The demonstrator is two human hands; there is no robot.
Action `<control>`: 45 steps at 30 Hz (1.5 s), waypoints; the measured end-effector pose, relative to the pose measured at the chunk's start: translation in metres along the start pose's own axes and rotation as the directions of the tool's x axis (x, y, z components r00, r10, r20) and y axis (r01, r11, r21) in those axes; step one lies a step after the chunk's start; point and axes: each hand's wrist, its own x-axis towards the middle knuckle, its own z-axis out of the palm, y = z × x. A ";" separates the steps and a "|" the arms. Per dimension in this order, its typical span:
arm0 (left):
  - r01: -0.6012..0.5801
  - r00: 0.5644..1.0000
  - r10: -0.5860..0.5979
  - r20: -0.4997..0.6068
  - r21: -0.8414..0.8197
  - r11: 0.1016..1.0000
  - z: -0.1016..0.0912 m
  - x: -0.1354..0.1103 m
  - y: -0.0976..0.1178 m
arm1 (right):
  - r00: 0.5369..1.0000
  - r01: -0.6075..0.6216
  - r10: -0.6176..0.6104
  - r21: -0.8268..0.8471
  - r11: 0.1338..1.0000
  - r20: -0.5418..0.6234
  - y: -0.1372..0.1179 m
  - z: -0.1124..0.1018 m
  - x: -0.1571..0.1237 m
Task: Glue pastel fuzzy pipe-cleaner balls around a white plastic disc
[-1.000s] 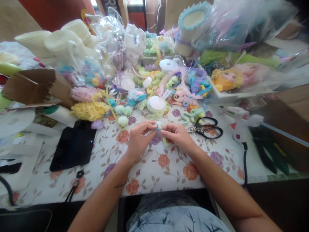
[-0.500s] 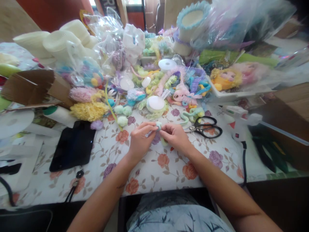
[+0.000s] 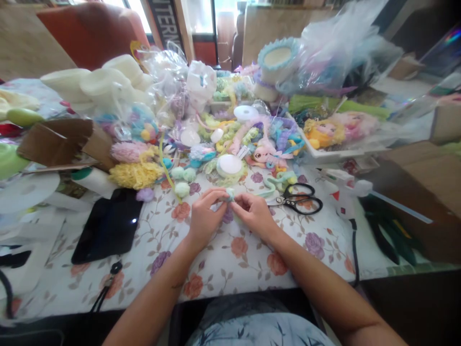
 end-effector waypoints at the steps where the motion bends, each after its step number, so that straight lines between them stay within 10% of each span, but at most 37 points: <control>1: 0.033 0.999 -0.033 0.001 -0.028 0.999 -0.001 0.000 0.000 | 1.000 0.002 -0.002 0.008 1.000 0.005 0.000 0.000 0.000; 16: 0.333 0.942 -0.329 0.068 -0.318 0.888 -0.005 0.006 0.004 | 0.997 0.069 -0.069 -0.011 0.998 0.022 -0.004 -0.002 -0.003; 27: 0.571 0.820 -0.458 0.344 -0.548 0.611 -0.009 0.009 -0.006 | 0.993 0.113 -0.111 -0.062 0.992 0.037 -0.003 -0.004 -0.003; 35: 0.511 0.845 -0.471 0.251 -0.636 0.578 -0.008 0.010 -0.004 | 0.976 0.098 -0.085 0.058 0.993 -0.200 -0.006 -0.011 -0.001; 45: 0.486 0.870 -0.420 0.258 -0.585 0.649 -0.009 0.007 -0.003 | 0.991 0.102 -0.095 0.064 0.993 -0.098 -0.005 -0.004 -0.003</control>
